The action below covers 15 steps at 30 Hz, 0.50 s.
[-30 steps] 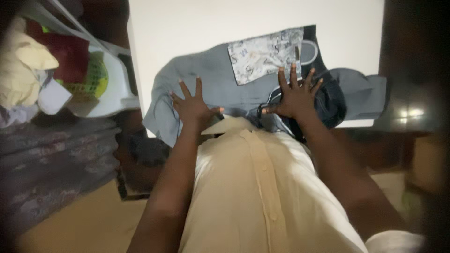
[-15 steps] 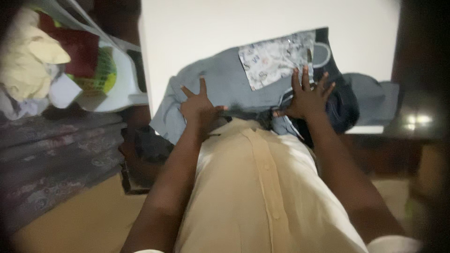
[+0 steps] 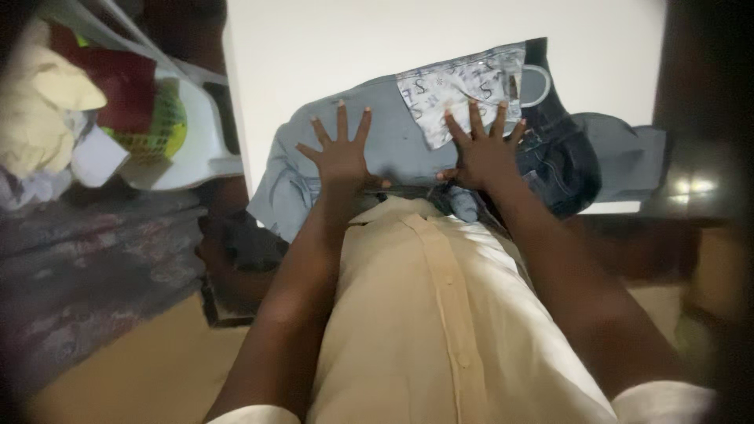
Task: The person folds a pair of gray pants by smoothing the fabric, aligning the legs, and folding the garment multiple times on a white table.
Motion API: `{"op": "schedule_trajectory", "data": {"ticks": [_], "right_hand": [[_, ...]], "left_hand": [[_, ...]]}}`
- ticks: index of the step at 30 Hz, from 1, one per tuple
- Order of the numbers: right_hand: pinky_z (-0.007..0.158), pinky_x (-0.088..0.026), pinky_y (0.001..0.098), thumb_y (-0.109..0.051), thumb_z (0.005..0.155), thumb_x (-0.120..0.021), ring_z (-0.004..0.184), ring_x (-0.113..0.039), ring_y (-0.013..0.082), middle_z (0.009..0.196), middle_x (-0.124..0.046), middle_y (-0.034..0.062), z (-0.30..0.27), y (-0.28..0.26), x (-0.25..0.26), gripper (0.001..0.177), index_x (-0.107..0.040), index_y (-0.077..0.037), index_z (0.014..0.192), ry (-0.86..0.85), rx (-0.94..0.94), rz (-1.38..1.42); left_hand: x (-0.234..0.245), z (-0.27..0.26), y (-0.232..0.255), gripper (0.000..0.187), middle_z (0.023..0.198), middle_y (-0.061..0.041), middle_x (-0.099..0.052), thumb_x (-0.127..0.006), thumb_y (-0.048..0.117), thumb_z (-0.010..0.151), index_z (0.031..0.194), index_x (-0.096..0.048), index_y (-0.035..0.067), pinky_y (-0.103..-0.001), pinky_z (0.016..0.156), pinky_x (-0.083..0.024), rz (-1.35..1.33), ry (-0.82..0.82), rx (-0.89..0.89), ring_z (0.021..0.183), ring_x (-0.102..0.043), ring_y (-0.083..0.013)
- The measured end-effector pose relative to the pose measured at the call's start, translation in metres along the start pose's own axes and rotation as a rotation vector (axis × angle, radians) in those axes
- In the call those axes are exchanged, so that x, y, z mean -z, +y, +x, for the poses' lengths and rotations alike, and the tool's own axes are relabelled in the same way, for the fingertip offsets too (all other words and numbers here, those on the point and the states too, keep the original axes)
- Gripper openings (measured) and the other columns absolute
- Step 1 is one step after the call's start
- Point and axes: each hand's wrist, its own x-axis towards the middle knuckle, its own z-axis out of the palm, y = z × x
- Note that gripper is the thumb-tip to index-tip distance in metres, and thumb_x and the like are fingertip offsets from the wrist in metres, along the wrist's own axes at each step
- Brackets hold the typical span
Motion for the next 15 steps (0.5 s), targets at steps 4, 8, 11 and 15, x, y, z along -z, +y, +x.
{"op": "schedule_trajectory", "data": {"ticks": [4,8,11,15], "right_hand": [[0.106,0.001,0.0853,-0.070,0.058,-0.081,0.147,0.010,0.0599,0.169,0.005,0.0114,0.000,-0.006,0.022,0.133,-0.005,-0.036,0.161,-0.203,-0.133,-0.011],[0.100,0.003,0.0867,-0.051,0.088,-0.069,0.143,0.002,0.0666,0.171,-0.005,0.0213,0.000,-0.005,0.002,0.093,-0.019,-0.034,0.165,-0.019,-0.038,-0.097],[0.112,0.001,0.0808,-0.039,0.097,-0.064,0.150,-0.010,0.0606,0.170,-0.022,0.0181,-0.004,-0.012,-0.006,0.072,-0.036,-0.029,0.163,0.187,0.123,-0.268],[0.114,-0.021,0.0713,-0.034,0.090,-0.066,0.139,-0.041,0.0478,0.140,-0.056,0.0216,0.004,-0.014,0.005,0.035,-0.069,-0.013,0.119,0.267,0.153,-0.008]], "left_hand": [[0.009,0.000,0.004,0.154,0.172,-0.007,0.021,-0.093,0.071,0.049,0.162,0.007,0.045,-0.090,0.104,-0.014,0.101,-0.066,0.049,0.152,0.010,-0.0579],[0.010,0.001,0.004,0.158,0.172,-0.006,0.023,-0.094,0.071,0.047,0.163,0.011,0.043,-0.090,0.104,-0.017,0.108,-0.094,0.053,0.152,0.012,-0.0576],[0.010,0.008,0.005,0.160,0.170,-0.006,0.026,-0.095,0.070,0.047,0.161,0.014,0.044,-0.089,0.104,-0.018,0.144,-0.147,0.069,0.151,0.014,-0.0571],[0.004,0.014,0.002,0.160,0.170,-0.007,0.027,-0.094,0.072,0.046,0.161,0.014,0.046,-0.089,0.104,-0.018,0.138,-0.125,0.064,0.151,0.013,-0.0587]]}}
